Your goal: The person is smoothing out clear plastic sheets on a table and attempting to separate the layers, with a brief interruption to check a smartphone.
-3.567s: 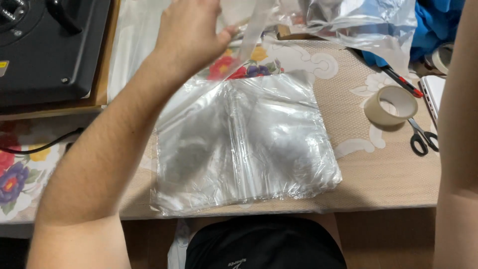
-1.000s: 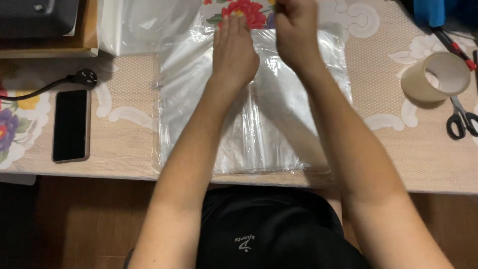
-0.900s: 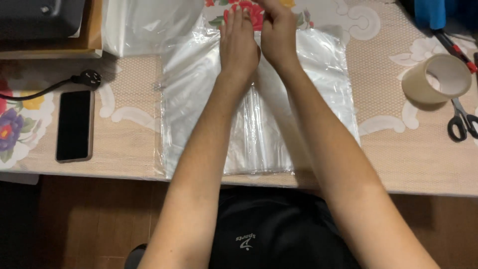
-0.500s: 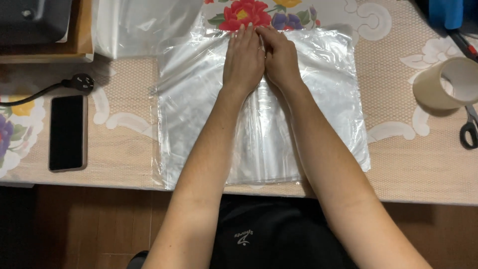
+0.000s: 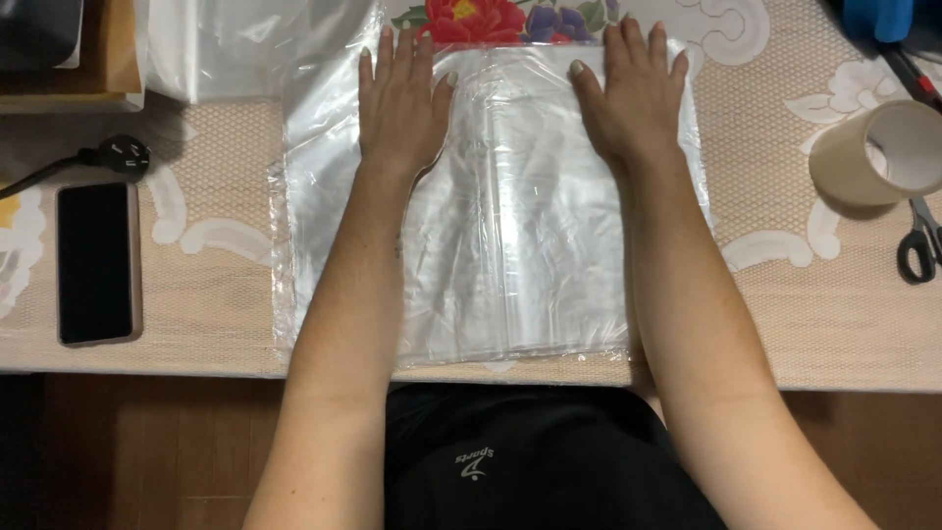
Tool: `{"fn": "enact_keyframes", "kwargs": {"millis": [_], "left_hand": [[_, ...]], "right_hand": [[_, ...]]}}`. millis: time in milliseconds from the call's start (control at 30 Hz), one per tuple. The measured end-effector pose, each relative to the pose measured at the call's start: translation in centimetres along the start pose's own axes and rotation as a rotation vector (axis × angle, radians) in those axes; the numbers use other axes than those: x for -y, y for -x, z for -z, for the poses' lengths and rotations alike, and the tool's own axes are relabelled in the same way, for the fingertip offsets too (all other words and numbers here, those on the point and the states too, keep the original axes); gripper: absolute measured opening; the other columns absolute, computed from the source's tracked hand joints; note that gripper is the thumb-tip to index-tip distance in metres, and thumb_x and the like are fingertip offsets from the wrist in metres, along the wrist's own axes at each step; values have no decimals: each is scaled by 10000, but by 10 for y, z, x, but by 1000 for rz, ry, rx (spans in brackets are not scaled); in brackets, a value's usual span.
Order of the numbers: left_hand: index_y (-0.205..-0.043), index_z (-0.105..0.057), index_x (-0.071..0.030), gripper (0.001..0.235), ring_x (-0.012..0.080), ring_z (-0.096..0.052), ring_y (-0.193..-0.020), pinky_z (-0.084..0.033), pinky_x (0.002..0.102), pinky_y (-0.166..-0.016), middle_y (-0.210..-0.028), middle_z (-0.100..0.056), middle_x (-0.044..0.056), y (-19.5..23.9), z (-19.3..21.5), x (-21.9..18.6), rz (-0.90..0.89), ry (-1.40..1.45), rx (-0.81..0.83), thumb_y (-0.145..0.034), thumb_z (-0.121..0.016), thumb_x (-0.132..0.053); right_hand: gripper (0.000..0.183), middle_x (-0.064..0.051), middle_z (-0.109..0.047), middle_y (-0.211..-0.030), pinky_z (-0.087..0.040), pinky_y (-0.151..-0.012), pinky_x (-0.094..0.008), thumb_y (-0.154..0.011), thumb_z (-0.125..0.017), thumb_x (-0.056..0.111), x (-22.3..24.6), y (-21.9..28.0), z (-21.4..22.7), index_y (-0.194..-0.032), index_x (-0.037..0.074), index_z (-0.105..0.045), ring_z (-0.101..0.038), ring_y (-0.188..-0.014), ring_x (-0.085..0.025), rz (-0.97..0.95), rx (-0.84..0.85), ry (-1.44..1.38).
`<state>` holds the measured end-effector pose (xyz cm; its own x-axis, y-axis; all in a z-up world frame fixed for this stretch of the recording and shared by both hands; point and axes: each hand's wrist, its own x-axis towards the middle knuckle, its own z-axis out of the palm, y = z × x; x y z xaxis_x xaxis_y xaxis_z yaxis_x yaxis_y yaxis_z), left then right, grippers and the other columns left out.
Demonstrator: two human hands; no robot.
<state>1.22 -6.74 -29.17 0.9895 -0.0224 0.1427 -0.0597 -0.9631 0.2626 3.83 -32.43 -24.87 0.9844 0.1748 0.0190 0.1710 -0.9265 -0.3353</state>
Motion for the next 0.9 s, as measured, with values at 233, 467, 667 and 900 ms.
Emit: {"fn": "enact_keyframes", "kwargs": {"millis": [233, 467, 667, 900], "left_hand": [[-1549, -374, -43, 581, 348, -108, -1491, -65, 544, -1192, -1620, -269, 177, 8, 5, 28, 18, -9, -89, -1082, -376, -390], [-1614, -168, -65, 612, 329, 3, -1523, -16, 539, -1222, -1672, -86, 158, 23, 36, 49, 209, -23, 14, -1108, -343, -362], [-1606, -83, -18, 628, 329, 0, -1537, -34, 512, -1247, -1675, -55, 186, 27, 41, 57, 388, -60, -36, -1161, -388, -339], [-1623, -317, -77, 791, 465, -10, -1463, -108, 674, -1174, -1641, -141, 242, 1, 42, 51, 537, -596, -79, -947, -684, -266]], "right_hand": [[661, -191, -180, -1642, -24, -1151, -639, -1055, -327, 417, -25, 5, 17, -1568, 4, -273, -50, -1487, -405, -93, 19, -47], [700, -161, -123, -1669, 40, -1173, -589, -1050, -303, 447, -20, 7, 23, -1588, 15, -193, 13, -1509, -351, -153, 65, -81], [747, -182, -70, -1674, 41, -1187, -585, -1072, -317, 485, -30, -3, 16, -1586, -18, -115, 55, -1503, -374, -261, 66, -70], [769, -276, -324, -1546, -113, -1116, -665, -986, -811, 266, -60, -21, 35, -1489, -42, -318, -214, -1405, -480, -94, -206, -3]]}}
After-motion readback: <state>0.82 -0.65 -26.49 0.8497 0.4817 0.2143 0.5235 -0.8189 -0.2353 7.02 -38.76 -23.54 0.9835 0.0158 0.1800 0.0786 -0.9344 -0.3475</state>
